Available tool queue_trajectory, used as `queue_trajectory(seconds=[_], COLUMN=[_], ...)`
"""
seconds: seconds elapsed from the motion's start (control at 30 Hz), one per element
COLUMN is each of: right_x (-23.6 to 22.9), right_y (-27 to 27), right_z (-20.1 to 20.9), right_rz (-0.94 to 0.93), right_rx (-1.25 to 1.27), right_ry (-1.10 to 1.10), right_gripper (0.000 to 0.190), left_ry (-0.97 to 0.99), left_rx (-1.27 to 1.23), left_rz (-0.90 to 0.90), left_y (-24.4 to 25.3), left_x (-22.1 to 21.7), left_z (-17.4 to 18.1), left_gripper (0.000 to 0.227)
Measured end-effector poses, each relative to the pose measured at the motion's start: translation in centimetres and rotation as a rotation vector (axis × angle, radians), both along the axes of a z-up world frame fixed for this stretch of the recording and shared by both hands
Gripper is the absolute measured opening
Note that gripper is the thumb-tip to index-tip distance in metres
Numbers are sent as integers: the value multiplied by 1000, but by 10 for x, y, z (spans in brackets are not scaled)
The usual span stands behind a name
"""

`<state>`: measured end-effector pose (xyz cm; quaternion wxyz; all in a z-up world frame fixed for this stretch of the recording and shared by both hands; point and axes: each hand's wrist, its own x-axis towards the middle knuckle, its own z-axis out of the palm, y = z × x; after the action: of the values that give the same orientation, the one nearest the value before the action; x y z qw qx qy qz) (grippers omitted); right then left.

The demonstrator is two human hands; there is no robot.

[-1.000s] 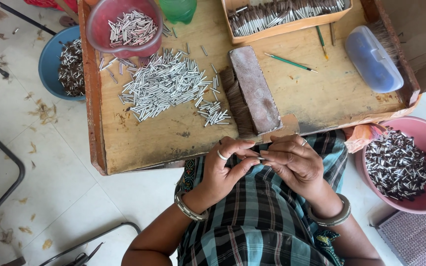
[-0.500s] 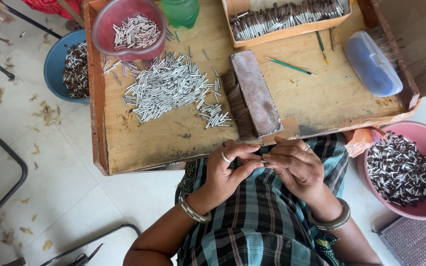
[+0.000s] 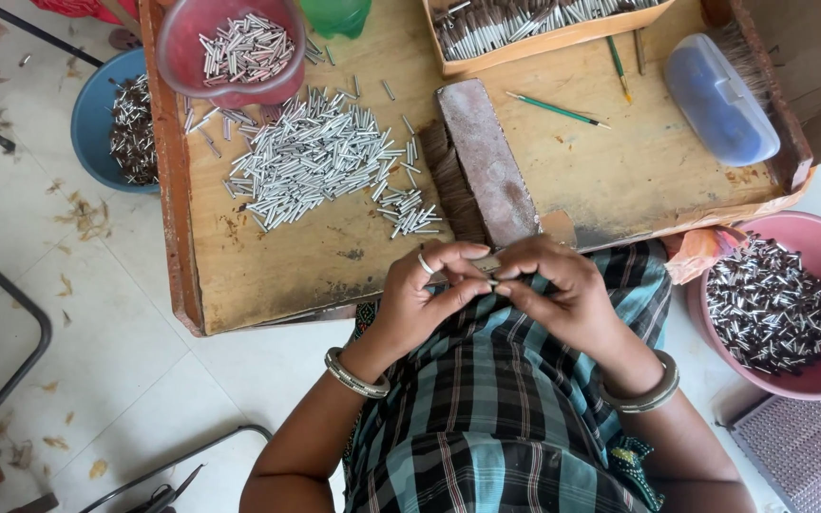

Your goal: The person sits at a low wooden table and assembles small white cylindrical parts by hand, picking a dark-tipped piece and a white tube from bowls and pressing them together, then placing the joined piece onto a pile on the table. They repeat this assembly cycle continuously, occasionally reaching into the bowls for more parts.

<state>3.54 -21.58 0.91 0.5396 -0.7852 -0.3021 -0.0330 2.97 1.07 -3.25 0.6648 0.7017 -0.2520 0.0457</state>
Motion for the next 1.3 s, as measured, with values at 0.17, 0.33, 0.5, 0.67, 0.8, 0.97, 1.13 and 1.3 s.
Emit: queue_trajectory(seconds=[0.17,0.33,0.5,0.67,0.8,0.97,1.13,1.3], right_x=[6,7,15,29,46,60,56,56], right_y=[24,33,35,45,56,46,29,28], right_z=[-2,-31,-21,1,12,3,-20,-21], right_rz=[-237,-318,-319,-253,-153,4,-23,-63], right_rx=[-299,-506,-660,-722,-987,-1031,-670,-578], right_ry=[-327,-518,-579,-562,-657,-714,-702,-691], right_gripper=[35,22,12,7,17,29,40,34], left_ry=[-124,117,294,295,241,95,-223,-45], left_rx=[325,-267,-508,-521,-236,465,577,621], left_rz=[428,274,143,206,224,275,299,213], left_y=[-1,-33,-43,-12,8,5,-5,-7], left_x=[8,-8,-7,-3,4,14,25,33], left_z=[-30,-13,-14,-6,-14,-6,4,-5], left_gripper=[33,61,80,82,65,68,91,95])
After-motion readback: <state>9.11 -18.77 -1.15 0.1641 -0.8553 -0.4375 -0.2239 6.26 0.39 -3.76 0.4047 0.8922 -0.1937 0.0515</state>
